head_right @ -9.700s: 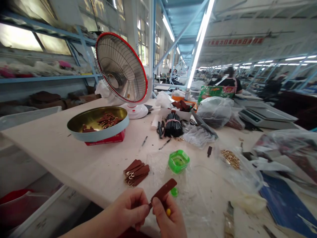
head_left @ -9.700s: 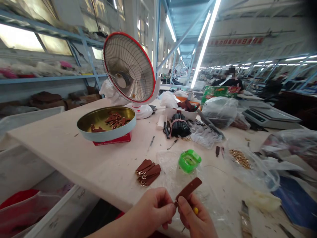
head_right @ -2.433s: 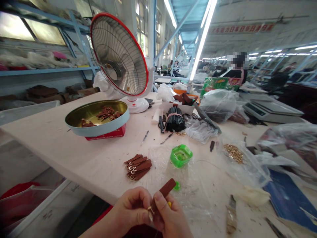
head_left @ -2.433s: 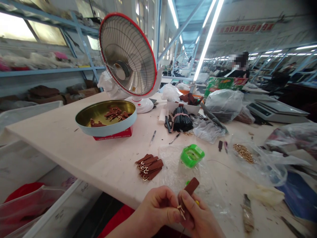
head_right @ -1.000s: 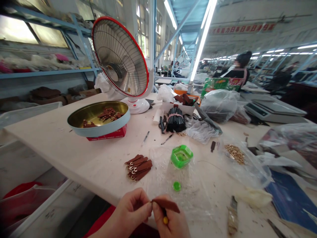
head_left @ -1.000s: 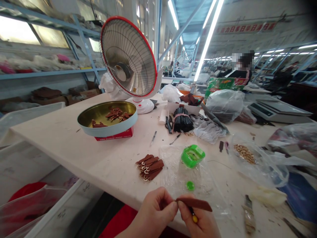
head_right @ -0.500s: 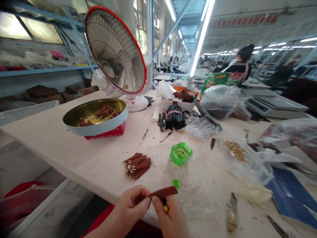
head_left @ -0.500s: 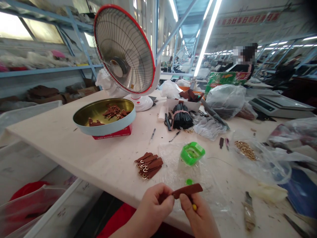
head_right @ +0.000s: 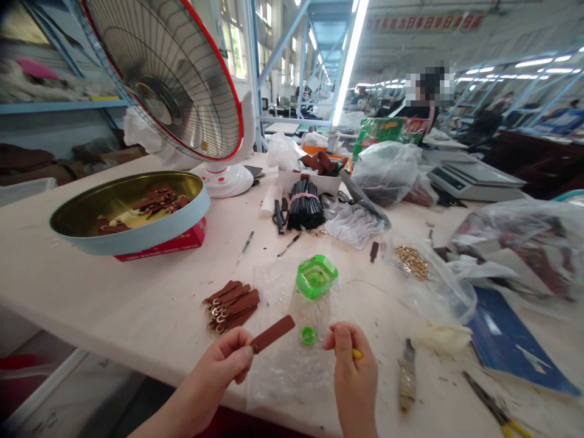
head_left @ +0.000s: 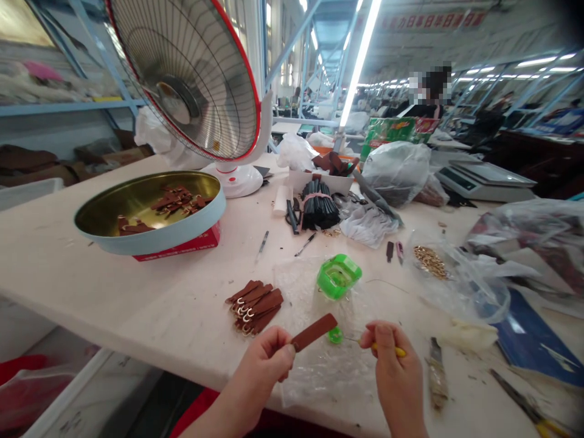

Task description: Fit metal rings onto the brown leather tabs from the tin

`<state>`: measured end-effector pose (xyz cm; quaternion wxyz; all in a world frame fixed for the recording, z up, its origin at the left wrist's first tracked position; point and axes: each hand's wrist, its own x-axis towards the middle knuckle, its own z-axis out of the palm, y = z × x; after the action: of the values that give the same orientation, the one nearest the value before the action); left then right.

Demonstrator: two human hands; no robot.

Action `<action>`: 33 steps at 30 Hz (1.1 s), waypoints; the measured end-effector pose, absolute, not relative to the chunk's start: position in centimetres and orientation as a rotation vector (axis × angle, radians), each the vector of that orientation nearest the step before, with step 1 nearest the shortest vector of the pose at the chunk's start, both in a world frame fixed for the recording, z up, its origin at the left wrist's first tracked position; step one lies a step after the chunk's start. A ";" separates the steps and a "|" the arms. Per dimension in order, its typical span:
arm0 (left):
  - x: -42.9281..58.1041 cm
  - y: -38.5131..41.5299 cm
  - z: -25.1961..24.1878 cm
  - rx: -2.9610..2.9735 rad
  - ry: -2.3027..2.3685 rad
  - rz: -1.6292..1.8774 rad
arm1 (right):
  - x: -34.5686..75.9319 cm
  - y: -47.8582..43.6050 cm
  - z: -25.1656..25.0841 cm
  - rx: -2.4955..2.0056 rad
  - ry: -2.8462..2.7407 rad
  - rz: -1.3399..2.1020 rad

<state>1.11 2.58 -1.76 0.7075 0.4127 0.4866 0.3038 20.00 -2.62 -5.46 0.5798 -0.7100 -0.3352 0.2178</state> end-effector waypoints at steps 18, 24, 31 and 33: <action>2.0 1.2 -1.3 0.903 0.998 0.498 | 18.8 -6.1 -1.9 -1.061 -0.656 0.659; 1.0 -0.5 -0.1 0.895 0.925 0.506 | 16.9 -6.3 -1.0 -1.085 -0.672 0.641; 0.8 -1.9 1.1 0.936 0.951 0.614 | 15.8 -7.2 -0.6 -1.028 -0.662 0.652; 0.8 -2.1 1.1 0.981 0.962 0.652 | 16.4 -8.0 -0.5 -1.008 -0.676 0.603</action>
<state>0.76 -2.08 1.13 0.7246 0.4445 0.4359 0.2957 16.43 -7.98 -0.45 0.7791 -0.4663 -0.3126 0.2790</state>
